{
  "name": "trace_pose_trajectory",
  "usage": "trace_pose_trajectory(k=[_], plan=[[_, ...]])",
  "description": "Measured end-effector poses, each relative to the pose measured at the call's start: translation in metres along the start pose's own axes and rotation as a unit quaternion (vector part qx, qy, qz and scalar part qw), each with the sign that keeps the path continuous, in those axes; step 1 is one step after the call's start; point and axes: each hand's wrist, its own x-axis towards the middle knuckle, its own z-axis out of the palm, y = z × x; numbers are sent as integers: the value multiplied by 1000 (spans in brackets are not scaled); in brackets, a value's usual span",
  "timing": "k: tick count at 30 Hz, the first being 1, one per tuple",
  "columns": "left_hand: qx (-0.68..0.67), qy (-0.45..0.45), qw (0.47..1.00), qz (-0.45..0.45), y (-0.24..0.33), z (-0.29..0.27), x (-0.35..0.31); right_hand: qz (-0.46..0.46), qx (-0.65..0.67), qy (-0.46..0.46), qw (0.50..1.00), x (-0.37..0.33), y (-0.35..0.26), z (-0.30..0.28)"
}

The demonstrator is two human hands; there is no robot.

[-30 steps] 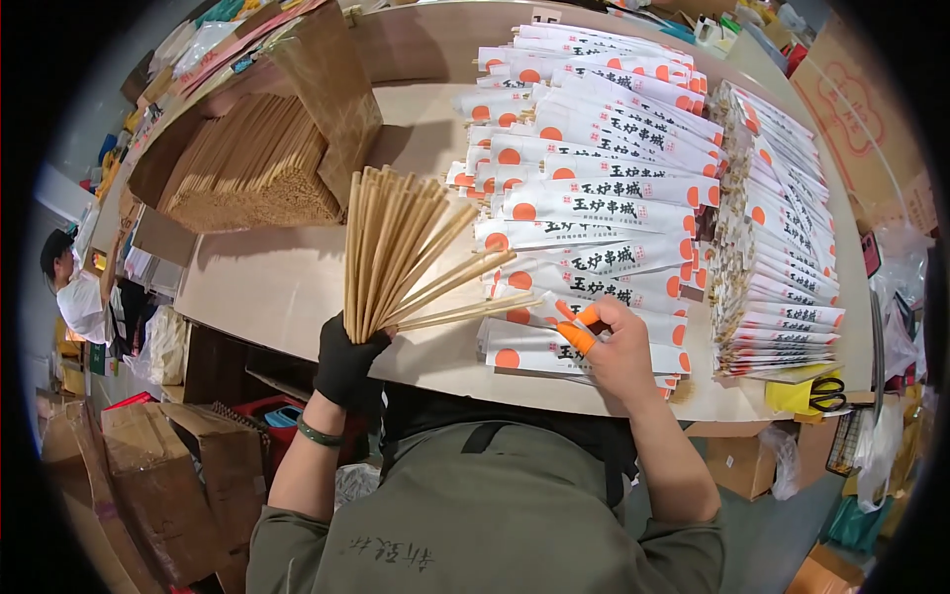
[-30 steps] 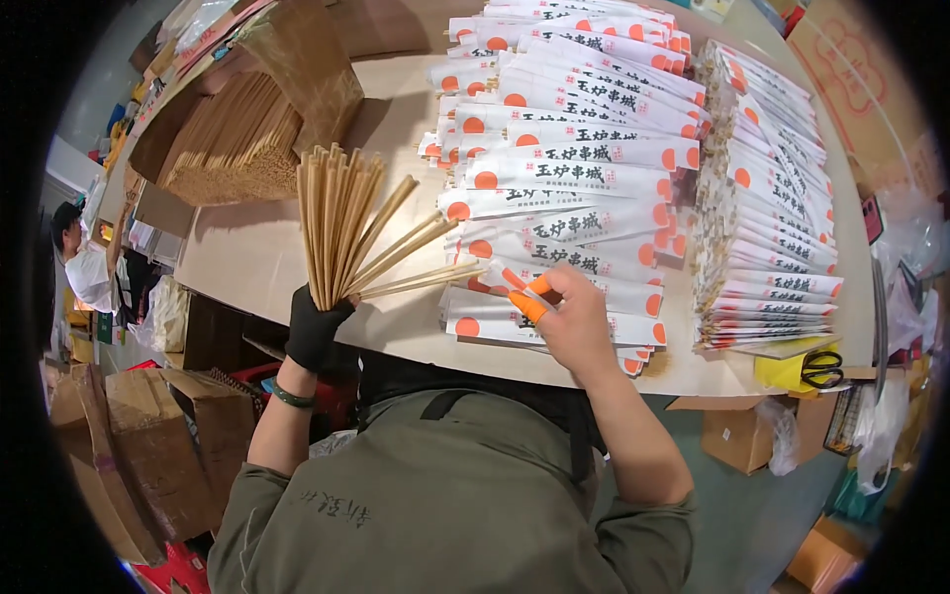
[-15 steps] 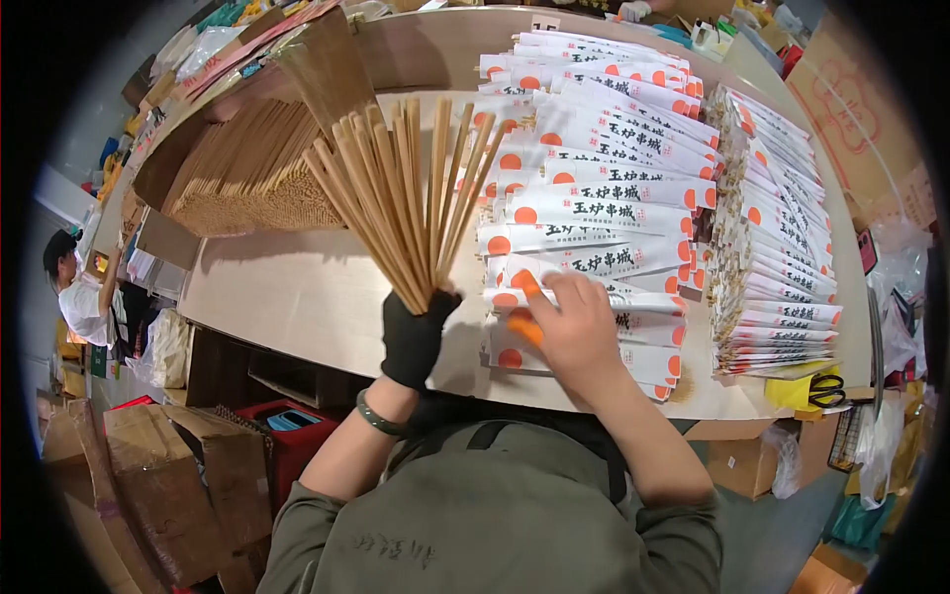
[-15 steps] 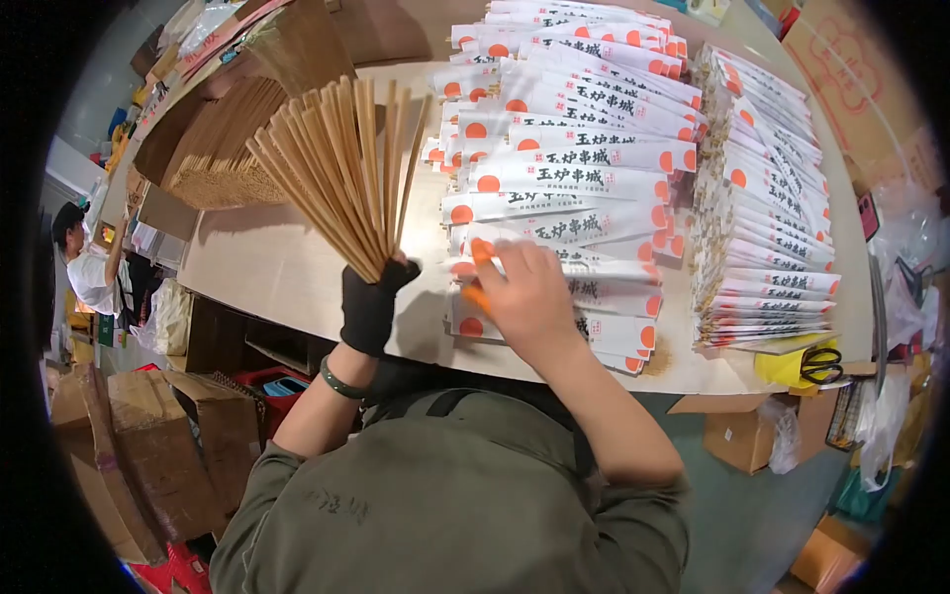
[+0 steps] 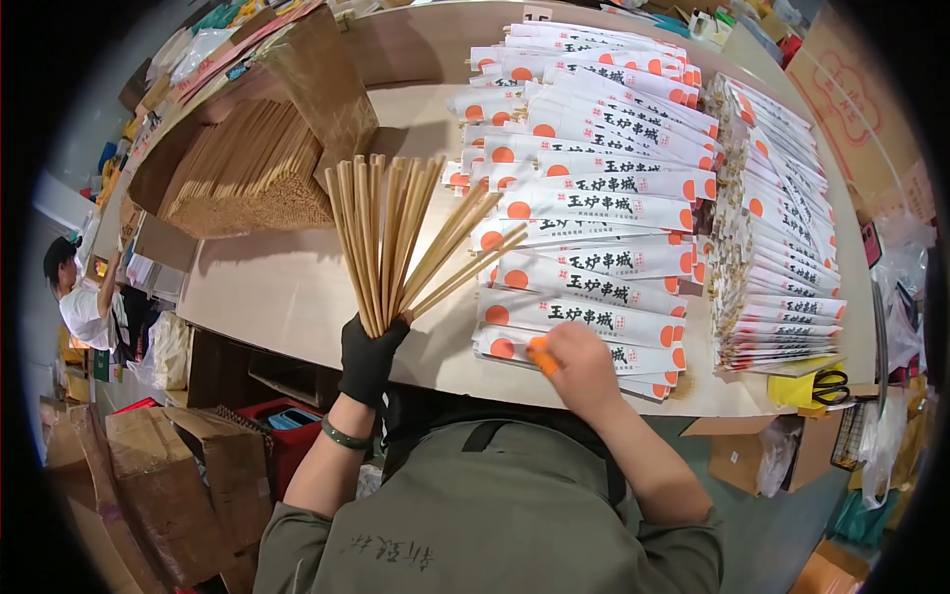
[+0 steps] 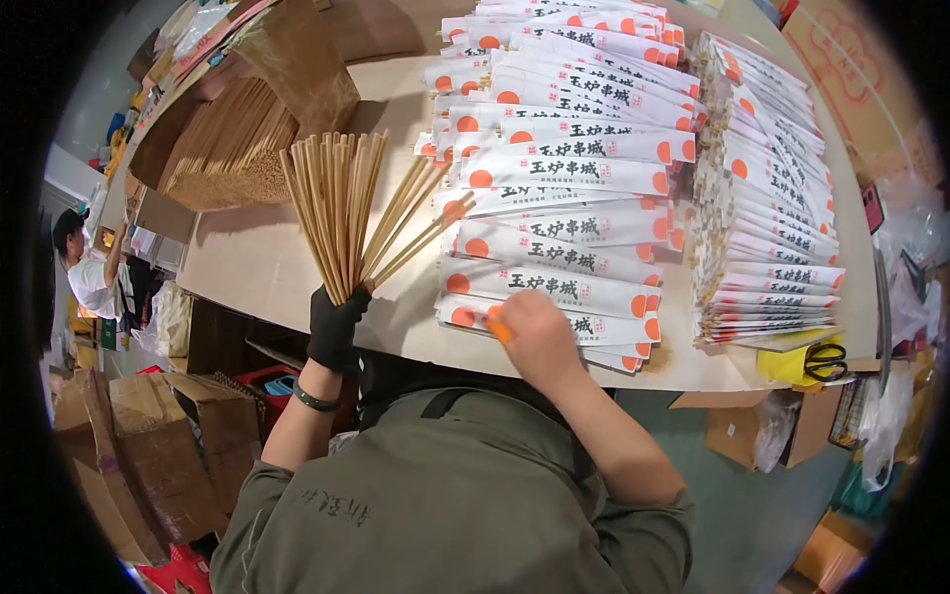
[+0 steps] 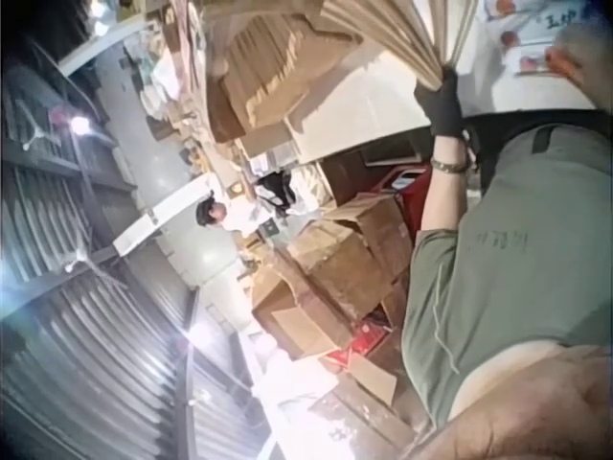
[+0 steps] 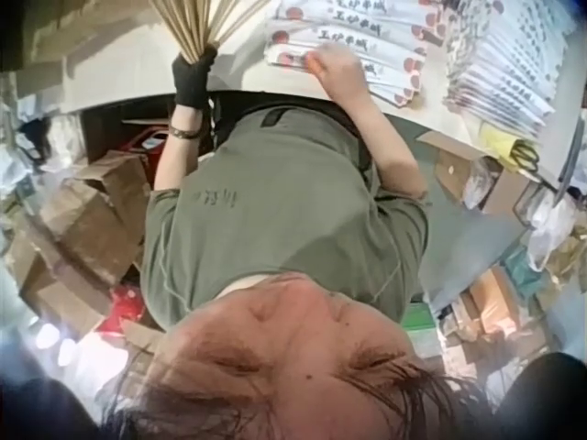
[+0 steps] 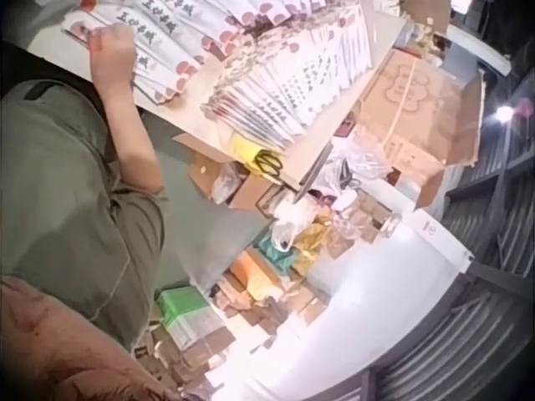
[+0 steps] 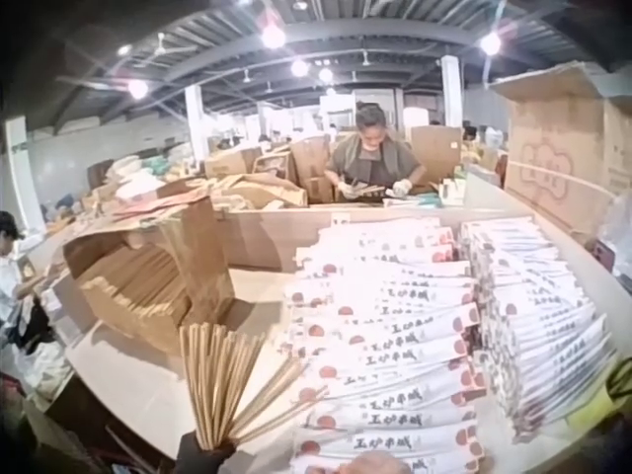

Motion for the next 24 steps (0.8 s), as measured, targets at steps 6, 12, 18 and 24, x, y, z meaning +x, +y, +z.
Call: trace_pose_trajectory(k=[6,12,18,24], plan=[[42,-93,994,35,14,-28,-5,301,262,3,917,28,6,-31],[106,-159,979,67,26,-49,2,208,217,-61,952,32,4,-45],[-94,-69,991,72,19,-6,10,-24,-217,43,975,54,-21,-47],[101,-50,978,174,51,-6,18,5,-135,-1,991,76,11,-80]])
